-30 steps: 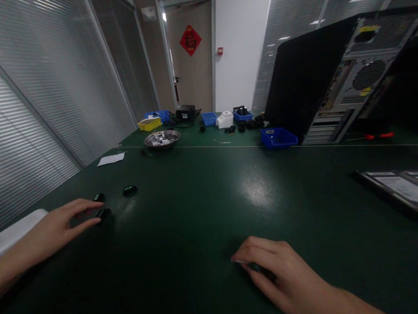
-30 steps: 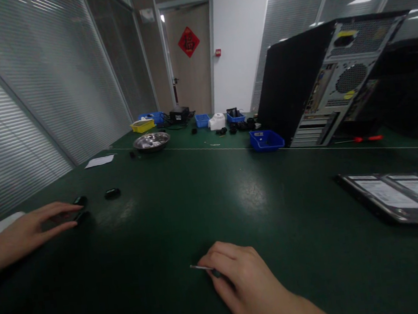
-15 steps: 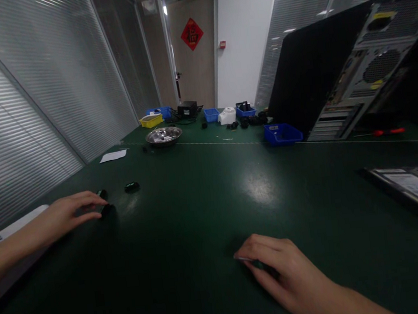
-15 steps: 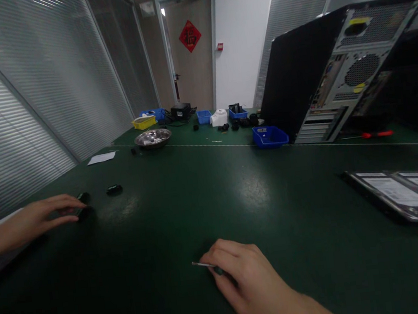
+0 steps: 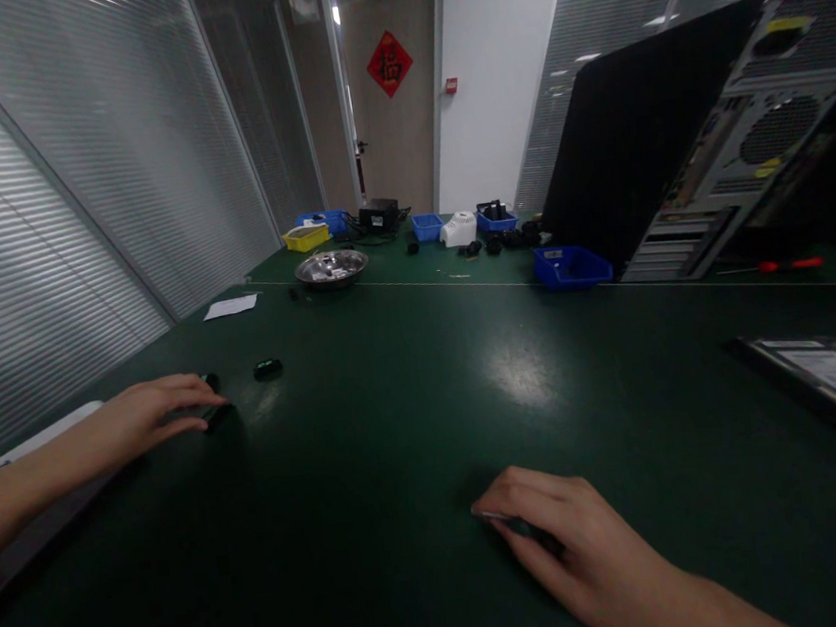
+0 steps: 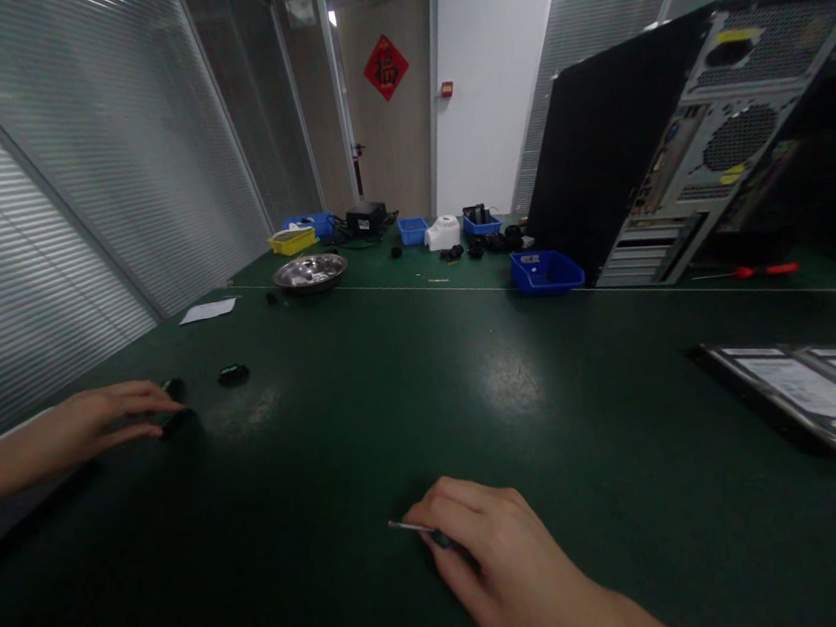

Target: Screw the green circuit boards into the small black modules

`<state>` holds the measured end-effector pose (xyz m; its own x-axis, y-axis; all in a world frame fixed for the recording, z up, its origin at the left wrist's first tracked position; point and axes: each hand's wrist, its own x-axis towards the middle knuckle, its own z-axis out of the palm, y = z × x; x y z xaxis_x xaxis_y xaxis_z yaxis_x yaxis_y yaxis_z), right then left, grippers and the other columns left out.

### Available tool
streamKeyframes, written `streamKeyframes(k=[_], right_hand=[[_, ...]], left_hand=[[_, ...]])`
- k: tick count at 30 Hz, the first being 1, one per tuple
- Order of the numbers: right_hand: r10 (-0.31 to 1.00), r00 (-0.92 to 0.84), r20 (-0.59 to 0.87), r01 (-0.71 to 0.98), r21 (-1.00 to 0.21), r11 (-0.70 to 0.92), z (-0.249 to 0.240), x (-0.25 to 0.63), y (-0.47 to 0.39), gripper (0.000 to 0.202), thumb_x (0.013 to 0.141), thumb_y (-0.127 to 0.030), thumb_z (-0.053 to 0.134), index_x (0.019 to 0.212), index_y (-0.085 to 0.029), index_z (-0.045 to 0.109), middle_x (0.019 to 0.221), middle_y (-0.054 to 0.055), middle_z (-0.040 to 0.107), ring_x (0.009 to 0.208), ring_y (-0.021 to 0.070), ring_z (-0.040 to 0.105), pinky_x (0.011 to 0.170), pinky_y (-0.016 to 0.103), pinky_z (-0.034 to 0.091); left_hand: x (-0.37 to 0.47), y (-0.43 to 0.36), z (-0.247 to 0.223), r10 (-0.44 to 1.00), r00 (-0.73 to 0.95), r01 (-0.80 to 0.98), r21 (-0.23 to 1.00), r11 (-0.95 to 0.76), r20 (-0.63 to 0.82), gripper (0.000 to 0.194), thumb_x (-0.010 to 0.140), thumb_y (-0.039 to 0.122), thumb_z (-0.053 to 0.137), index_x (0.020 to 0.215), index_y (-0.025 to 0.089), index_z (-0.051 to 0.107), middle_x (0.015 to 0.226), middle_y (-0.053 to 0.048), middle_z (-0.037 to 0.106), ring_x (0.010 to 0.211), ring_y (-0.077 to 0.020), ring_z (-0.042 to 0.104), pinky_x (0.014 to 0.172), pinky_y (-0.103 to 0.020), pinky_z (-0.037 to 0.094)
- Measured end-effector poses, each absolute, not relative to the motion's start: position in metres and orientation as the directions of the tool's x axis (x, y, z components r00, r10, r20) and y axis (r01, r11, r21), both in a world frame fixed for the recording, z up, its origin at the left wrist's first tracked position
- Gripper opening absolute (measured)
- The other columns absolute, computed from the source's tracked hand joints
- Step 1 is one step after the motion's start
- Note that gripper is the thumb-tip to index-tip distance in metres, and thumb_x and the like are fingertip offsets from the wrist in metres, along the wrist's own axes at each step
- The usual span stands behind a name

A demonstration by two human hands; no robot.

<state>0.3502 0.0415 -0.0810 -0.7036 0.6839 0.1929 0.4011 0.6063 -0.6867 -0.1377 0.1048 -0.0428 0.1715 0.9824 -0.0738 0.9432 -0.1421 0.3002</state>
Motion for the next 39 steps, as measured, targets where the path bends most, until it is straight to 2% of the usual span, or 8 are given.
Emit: streamKeyframes(k=[5,12,21,32,39], right_hand=[[0.685,-0.704,0.189,0.404,-0.686,0.605,-0.078,0.351,0.041,0.028,0.093,-0.007,0.047,0.113,-0.023,0.062,0.099,0.004,0.068,0.086,0.017,0.066,0.073,0.028,0.052],[0.683,-0.707,0.182,0.41,-0.681,0.606,-0.081,0.352,0.041,0.029,0.094,-0.008,0.047,0.114,-0.023,0.061,0.1,0.004,0.068,0.088,0.017,0.066,0.075,0.028,0.051],[0.684,-0.711,0.162,0.417,-0.687,0.595,-0.081,0.352,0.041,0.03,0.093,-0.006,0.047,0.114,-0.023,0.061,0.101,0.004,0.068,0.089,0.017,0.065,0.076,0.029,0.05],[0.684,-0.707,0.176,0.413,-0.683,0.603,-0.082,0.352,0.041,0.029,0.094,-0.008,0.047,0.114,-0.023,0.061,0.099,0.004,0.068,0.087,0.017,0.065,0.074,0.029,0.05],[0.683,-0.711,0.168,0.418,-0.679,0.603,-0.082,0.352,0.041,0.03,0.094,-0.007,0.047,0.115,-0.024,0.061,0.1,0.004,0.067,0.088,0.0172,0.065,0.075,0.029,0.05]], left_hand=[[-0.145,0.11,-0.048,0.966,0.247,0.95,0.216,-0.227,-0.074,0.032,0.083,0.033,0.059,0.109,0.023,0.074,0.115,-0.005,0.069,0.106,-0.0241,0.063,0.096,-0.032,0.044],[-0.165,0.121,-0.056,0.945,0.309,0.94,0.183,-0.287,-0.108,0.033,0.084,0.036,0.059,0.111,0.023,0.073,0.117,-0.007,0.069,0.109,-0.0263,0.062,0.097,-0.037,0.046],[-0.177,0.13,-0.061,0.914,0.385,0.918,0.154,-0.365,-0.13,0.037,0.085,0.031,0.057,0.119,0.023,0.07,0.121,-0.011,0.066,0.11,-0.0284,0.062,0.096,-0.041,0.047],[-0.173,0.126,-0.055,0.913,0.375,0.916,0.216,-0.338,-0.16,0.033,0.09,0.031,0.053,0.117,0.021,0.069,0.118,-0.01,0.067,0.107,-0.0253,0.064,0.095,-0.038,0.046],[-0.161,0.128,-0.051,0.932,0.295,0.939,0.245,-0.242,-0.211,0.034,0.086,0.036,0.055,0.112,0.02,0.068,0.106,-0.007,0.071,0.093,-0.0215,0.067,0.082,-0.03,0.051]])
